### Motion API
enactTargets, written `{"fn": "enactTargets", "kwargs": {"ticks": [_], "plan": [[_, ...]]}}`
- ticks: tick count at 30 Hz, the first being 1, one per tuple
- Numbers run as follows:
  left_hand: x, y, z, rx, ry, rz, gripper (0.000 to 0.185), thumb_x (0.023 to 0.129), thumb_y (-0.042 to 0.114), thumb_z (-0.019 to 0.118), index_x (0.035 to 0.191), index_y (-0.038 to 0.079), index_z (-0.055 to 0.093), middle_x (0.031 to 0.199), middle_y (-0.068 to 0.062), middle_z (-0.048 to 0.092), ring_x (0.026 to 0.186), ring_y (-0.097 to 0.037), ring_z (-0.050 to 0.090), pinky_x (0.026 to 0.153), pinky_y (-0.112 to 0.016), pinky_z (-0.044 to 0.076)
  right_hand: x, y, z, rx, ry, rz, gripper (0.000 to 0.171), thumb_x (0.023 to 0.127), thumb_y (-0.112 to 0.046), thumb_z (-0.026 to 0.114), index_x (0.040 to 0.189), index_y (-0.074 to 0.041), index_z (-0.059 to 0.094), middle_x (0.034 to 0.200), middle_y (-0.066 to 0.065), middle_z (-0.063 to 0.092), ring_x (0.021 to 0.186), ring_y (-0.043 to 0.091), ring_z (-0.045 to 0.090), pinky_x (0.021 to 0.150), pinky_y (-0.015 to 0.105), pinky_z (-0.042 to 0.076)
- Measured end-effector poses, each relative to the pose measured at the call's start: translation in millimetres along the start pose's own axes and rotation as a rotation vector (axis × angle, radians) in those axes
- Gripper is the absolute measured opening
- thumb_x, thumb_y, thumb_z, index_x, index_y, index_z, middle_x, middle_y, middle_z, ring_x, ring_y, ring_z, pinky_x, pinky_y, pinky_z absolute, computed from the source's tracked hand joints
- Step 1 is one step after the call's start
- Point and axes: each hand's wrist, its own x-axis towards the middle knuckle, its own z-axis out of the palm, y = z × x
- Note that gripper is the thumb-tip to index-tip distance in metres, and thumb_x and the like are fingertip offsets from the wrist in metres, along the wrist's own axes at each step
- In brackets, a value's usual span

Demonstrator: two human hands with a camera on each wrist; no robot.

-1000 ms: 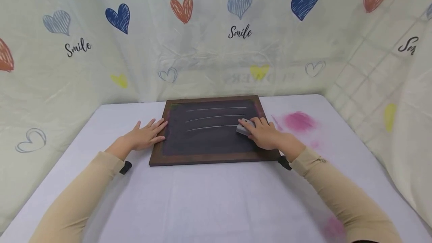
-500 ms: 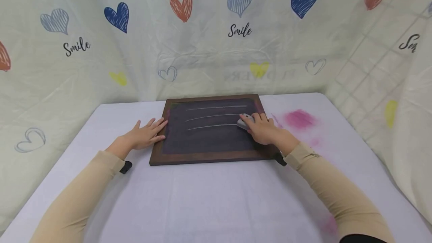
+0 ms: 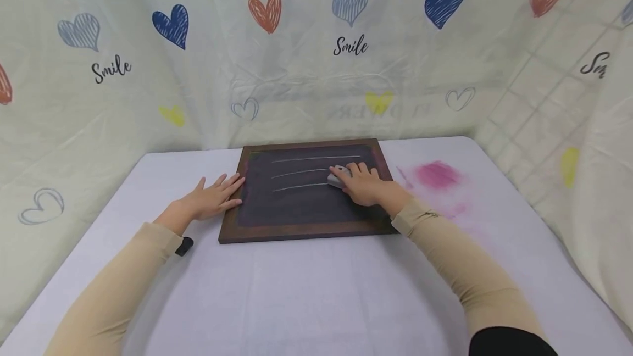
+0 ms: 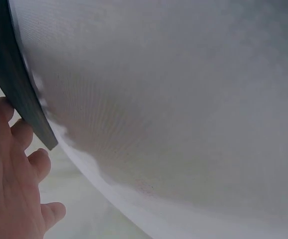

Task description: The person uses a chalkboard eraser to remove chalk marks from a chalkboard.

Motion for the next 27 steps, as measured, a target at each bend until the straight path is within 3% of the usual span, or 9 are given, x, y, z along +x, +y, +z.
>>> {"fn": "enactTargets", "kwargs": {"ticks": [14, 27], "plan": [[0.4, -0.1, -0.7, -0.011, 0.001, -0.001, 0.074, 0.109, 0.054, 0.034, 0.167, 0.014, 0.010, 0.172, -0.011, 0.005, 0.156, -0.039, 0.006, 0.115, -0.073, 0.001, 39, -40, 2, 0.009, -0.069, 0.029, 0.063, 0.111, -0.021, 0.048, 0.166, -0.018, 0.017, 0.157, 0.026, 0.027, 0.140, 0.046, 0.030, 0.107, 0.064, 0.030], [-0.9, 1.7, -2.0, -0.006, -0.001, -0.005, 0.073, 0.109, 0.053, 0.035, 0.167, 0.015, 0.011, 0.172, -0.011, 0.006, 0.156, -0.039, 0.007, 0.115, -0.073, 0.002, 86, -114, 9, -0.064, -0.137, -0.009, 0.064, 0.112, -0.030, 0.043, 0.167, -0.028, 0.010, 0.163, 0.016, 0.023, 0.145, 0.037, 0.026, 0.113, 0.057, 0.029]]}}
